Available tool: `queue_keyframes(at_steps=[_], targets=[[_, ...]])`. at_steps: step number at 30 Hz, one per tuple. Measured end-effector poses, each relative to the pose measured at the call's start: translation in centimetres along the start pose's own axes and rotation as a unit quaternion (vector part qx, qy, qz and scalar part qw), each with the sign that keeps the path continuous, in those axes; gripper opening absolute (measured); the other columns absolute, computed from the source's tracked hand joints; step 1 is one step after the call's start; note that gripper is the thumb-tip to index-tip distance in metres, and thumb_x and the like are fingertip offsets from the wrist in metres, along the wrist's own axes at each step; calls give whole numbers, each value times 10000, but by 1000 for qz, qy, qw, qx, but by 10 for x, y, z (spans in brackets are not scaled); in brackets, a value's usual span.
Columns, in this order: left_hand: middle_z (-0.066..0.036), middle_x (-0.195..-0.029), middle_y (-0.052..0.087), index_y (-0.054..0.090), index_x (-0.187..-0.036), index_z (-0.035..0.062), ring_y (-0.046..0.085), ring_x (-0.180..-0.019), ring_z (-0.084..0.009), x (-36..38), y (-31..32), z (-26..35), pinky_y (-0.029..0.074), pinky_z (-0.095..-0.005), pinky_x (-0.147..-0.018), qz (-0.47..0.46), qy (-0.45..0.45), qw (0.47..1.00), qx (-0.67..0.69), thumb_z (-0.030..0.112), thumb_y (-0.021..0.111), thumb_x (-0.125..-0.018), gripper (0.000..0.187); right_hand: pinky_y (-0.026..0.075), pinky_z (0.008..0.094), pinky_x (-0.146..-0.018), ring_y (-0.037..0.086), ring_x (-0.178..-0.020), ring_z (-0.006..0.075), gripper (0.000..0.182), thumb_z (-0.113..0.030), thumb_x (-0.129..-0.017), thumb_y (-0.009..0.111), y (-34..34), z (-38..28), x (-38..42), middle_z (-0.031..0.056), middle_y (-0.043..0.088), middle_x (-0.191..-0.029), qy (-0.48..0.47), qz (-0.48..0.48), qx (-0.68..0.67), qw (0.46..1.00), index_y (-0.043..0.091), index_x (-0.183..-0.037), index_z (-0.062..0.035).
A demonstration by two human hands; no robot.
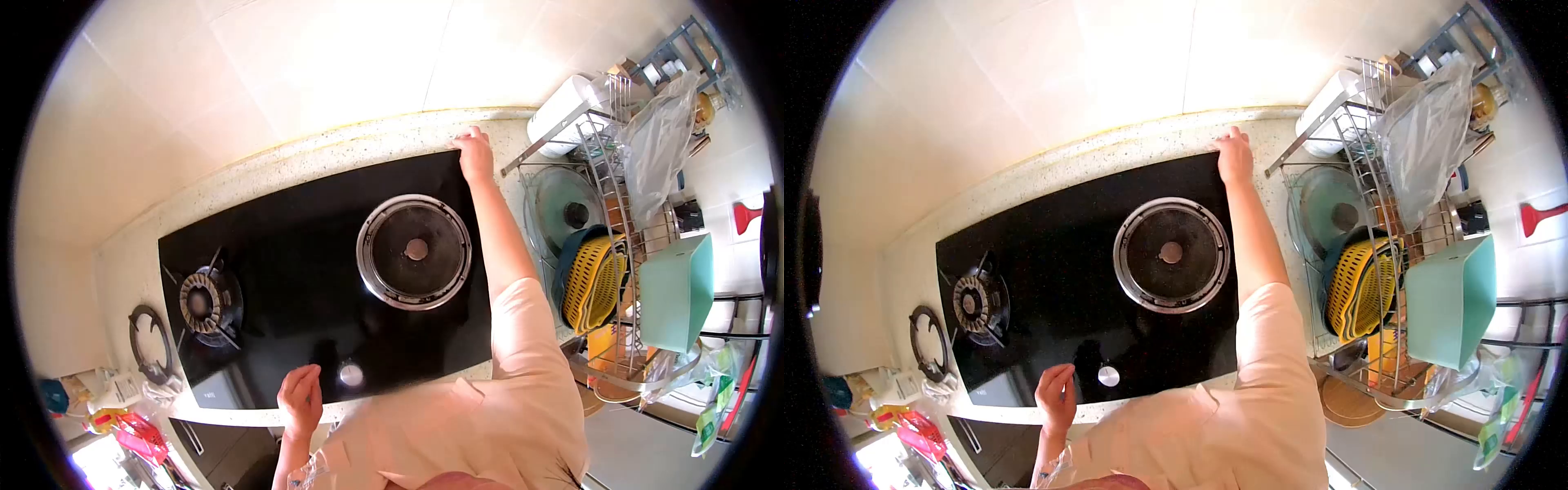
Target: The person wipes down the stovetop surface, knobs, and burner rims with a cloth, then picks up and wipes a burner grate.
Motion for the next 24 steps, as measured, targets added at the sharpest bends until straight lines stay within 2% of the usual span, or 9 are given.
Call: queue_keyframes(at_steps=[2,3,5,12,15,19,20,23,24], targets=[[-123,-901,644,662,-893,10,634,-779,-284,3,3,-3,516,-332,-670,-3,-4,1000,-1,-74,612,-742,180,495,369,-793,578,-947,286,117,-135,-812,591,11,31,-6,104,613,-963,65,-7,-82,994,685,-854,-79],[-122,-903,644,661,-891,10,634,-780,-283,2,5,-3,516,-334,-668,-13,-1,1000,0,-75,611,-740,180,497,377,-775,601,-902,298,108,-122,-792,605,12,40,-6,124,631,-912,-12,-4,-38,999,682,-835,-61],[-121,-907,645,661,-886,11,635,-782,-282,3,7,0,514,-337,-666,-37,-2,999,7,-76,611,-737,180,496,382,-746,611,-845,320,101,-120,-760,629,10,50,11,155,636,-867,-54,48,-37,997,678,-795,-39],[-119,-886,651,657,-885,12,637,-777,-292,-9,4,15,515,-338,-663,-50,67,996,41,-66,622,-738,170,476,416,-685,604,-783,344,55,-76,-696,634,-45,55,103,159,619,-790,67,25,-50,996,636,-709,-22],[-130,-891,650,656,-888,7,635,-789,-297,-8,-2,17,514,-339,-674,-61,77,993,59,-73,624,-731,179,473,417,-692,599,-788,344,36,-53,-707,610,-71,48,164,160,611,-796,54,16,12,998,635,-712,-28],[-136,-899,650,657,-885,0,633,-799,-304,-4,-8,17,512,-343,-698,-73,89,990,84,-70,627,-731,172,477,426,-719,595,-830,352,80,-62,-783,582,-106,44,240,162,611,-838,148,-69,98,982,620,-727,-19],[-138,-900,650,657,-884,-3,633,-799,-304,-4,-10,20,512,-343,-700,-70,102,988,89,-67,626,-733,166,480,445,-721,593,-827,357,147,-124,-827,576,-108,49,260,160,606,-842,224,-78,155,959,616,-739,-14],[-159,-940,641,649,-932,-29,641,-819,-292,-3,-21,25,516,-319,-699,-92,138,982,93,-73,583,-791,162,482,453,-713,593,-830,353,162,-167,-816,584,-126,63,302,154,604,-843,180,-181,240,937,613,-738,-28],[-159,-939,640,649,-933,-28,640,-819,-293,0,-24,24,516,-320,-699,-95,140,981,94,-71,584,-790,163,482,453,-707,594,-827,354,156,-168,-812,578,-141,49,301,154,607,-842,152,-142,227,951,616,-743,-34]])
Point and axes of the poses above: each hand's wrist, its own x-axis away from the middle knuckle, its own y-axis out of the palm, z = x × y, the point moved 3 cm from there along -x, towards the middle knuckle
